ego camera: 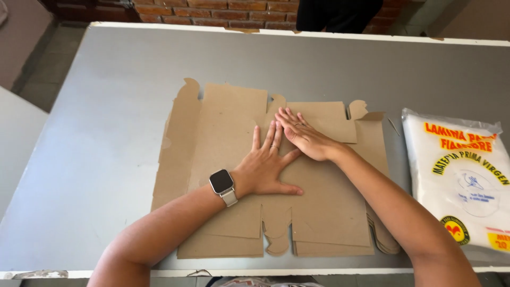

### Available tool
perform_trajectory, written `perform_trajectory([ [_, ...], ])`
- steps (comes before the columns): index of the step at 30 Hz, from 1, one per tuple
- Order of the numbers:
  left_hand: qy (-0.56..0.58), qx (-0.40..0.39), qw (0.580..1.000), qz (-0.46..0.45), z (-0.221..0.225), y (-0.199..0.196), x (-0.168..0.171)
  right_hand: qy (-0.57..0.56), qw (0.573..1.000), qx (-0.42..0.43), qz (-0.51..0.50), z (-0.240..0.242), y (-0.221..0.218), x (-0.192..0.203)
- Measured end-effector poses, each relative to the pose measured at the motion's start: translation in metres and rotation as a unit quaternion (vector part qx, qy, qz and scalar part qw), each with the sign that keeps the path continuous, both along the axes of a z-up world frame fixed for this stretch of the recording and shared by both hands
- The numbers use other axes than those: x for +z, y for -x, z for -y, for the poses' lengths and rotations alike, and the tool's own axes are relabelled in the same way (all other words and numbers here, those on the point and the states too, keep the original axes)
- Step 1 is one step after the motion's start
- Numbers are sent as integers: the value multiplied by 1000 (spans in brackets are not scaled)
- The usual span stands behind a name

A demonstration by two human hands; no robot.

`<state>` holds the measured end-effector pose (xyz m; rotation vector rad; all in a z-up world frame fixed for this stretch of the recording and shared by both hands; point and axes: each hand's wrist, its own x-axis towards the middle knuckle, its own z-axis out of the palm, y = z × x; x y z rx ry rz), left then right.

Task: Assembling cardboard boxes by folding flat sheets along pre-scored lines and tucking in flaps, then inserting plastic liners.

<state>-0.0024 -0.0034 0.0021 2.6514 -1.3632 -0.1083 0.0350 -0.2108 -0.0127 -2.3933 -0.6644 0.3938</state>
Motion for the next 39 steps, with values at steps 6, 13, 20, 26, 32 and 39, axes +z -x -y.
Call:
perform_trajectory([
  [6, -1, -3, 1000, 0, 1, -2, -8, -228, 962, -138, -58, 5, -59, -21],
  [13, 6, 2, 1000, 17, -2, -2, -7, -184, 953, -210, 112, -15, -84, -22],
  [20, 46, -11, 999, 25, -1, -2, -22, -117, 981, -121, 100, -7, -42, -10],
  [26, 86, -12, 993, 75, 1, -4, -30, -3, 984, 29, 175, -5, -8, -1],
  [32, 87, -10, 990, 112, 1, -7, -32, 69, 976, 48, 200, 10, -2, 3],
  [39, 87, -23, 991, 96, 1, -2, -32, 19, 992, 52, 117, 4, 3, 18],
])
